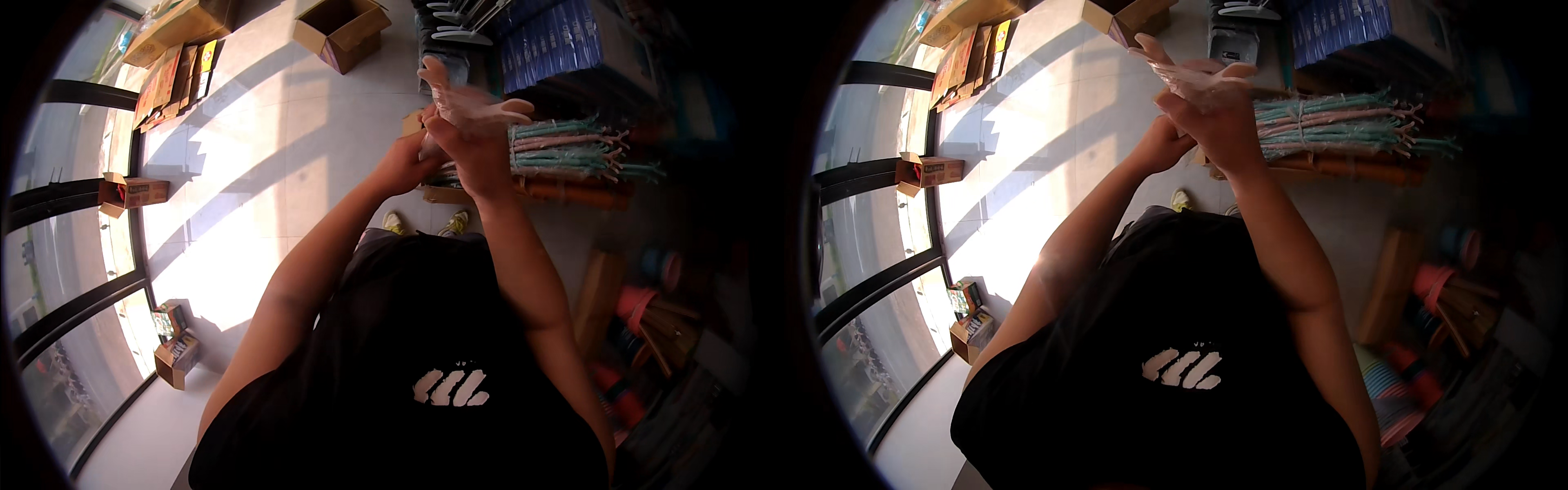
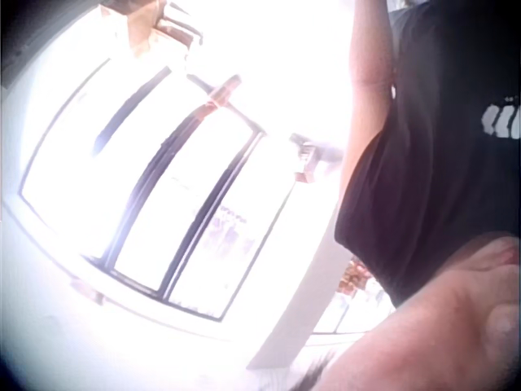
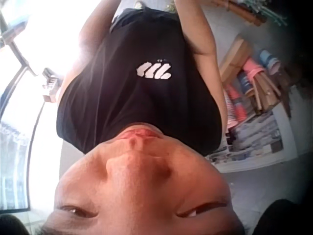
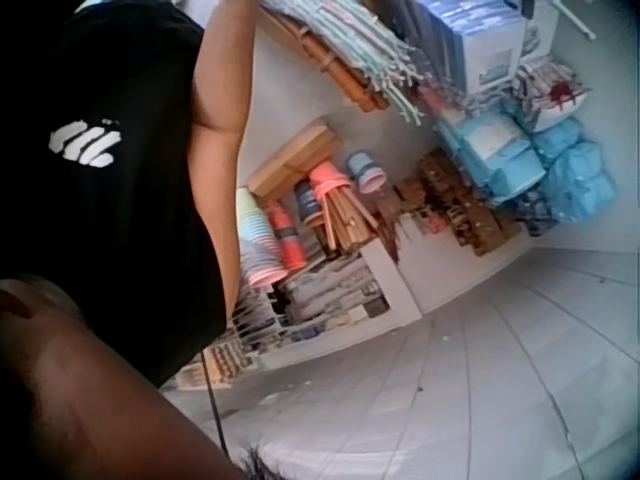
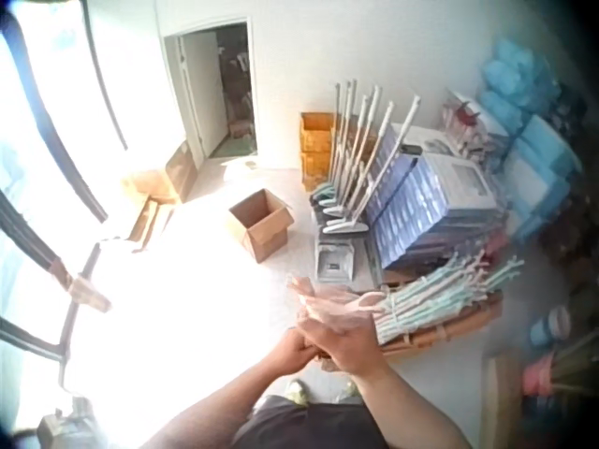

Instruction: The person unpacks plastic clothes hangers from a cardboard box. They remove the hangers one by one, unwrap the plastic packaging, and place the individual hangers into a separate empty box on the floor.

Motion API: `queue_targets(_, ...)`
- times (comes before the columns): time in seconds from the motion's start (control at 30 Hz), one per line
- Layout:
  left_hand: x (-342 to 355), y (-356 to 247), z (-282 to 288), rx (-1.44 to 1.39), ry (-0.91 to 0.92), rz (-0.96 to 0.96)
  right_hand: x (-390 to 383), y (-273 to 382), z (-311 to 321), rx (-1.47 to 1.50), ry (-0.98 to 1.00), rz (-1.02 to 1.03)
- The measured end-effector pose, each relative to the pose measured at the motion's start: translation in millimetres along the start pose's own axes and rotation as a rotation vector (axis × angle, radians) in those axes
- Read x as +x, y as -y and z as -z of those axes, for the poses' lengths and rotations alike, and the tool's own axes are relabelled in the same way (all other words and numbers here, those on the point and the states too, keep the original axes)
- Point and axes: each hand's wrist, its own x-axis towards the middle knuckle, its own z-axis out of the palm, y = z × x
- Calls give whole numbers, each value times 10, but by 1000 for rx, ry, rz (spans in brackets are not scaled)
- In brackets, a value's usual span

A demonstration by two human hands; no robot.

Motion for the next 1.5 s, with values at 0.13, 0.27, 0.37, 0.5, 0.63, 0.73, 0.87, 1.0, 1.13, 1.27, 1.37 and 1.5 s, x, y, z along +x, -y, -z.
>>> queue_targets(0.13, -81, 116, 93, 7, 9, 142, -12, -155, -63, 307, -91, -128)
queue_targets(0.27, -118, 160, 159, 30, -79, 174, -84, -351, -82, 244, 57, -95)
queue_targets(0.37, -271, 410, 244, 81, -137, 191, -273, -439, -81, 236, 128, -332)
queue_targets(0.5, -681, 831, 285, 151, -98, 290, -515, -574, -211, -15, 254, -379)
queue_targets(0.63, -920, 1173, 272, 252, -93, 314, -607, -760, -386, -282, 309, -199)
queue_targets(0.73, -1013, 1273, 233, 229, -109, 328, -679, -1050, -379, -358, 295, -225)
queue_targets(0.87, -1071, 1236, 200, 240, -123, 346, -773, -1395, -309, -412, 285, -364)
queue_targets(1.0, -1084, 1128, 236, 284, -127, 331, -767, -1457, -340, -403, 288, -436)
queue_targets(1.13, -1115, 1183, 218, 213, -217, 363, -751, -1484, -380, -402, 304, -440)
queue_targets(1.27, -1186, 1285, 263, 174, -150, 380, -785, -1526, -338, -343, 305, -445)
queue_targets(1.37, -1178, 1283, 307, 158, -190, 417, -848, -1589, -144, -289, 257, -517)
queue_targets(1.5, -1141, 1259, 447, 228, -316, 391, -1080, -1863, 363, -220, 91, -628)
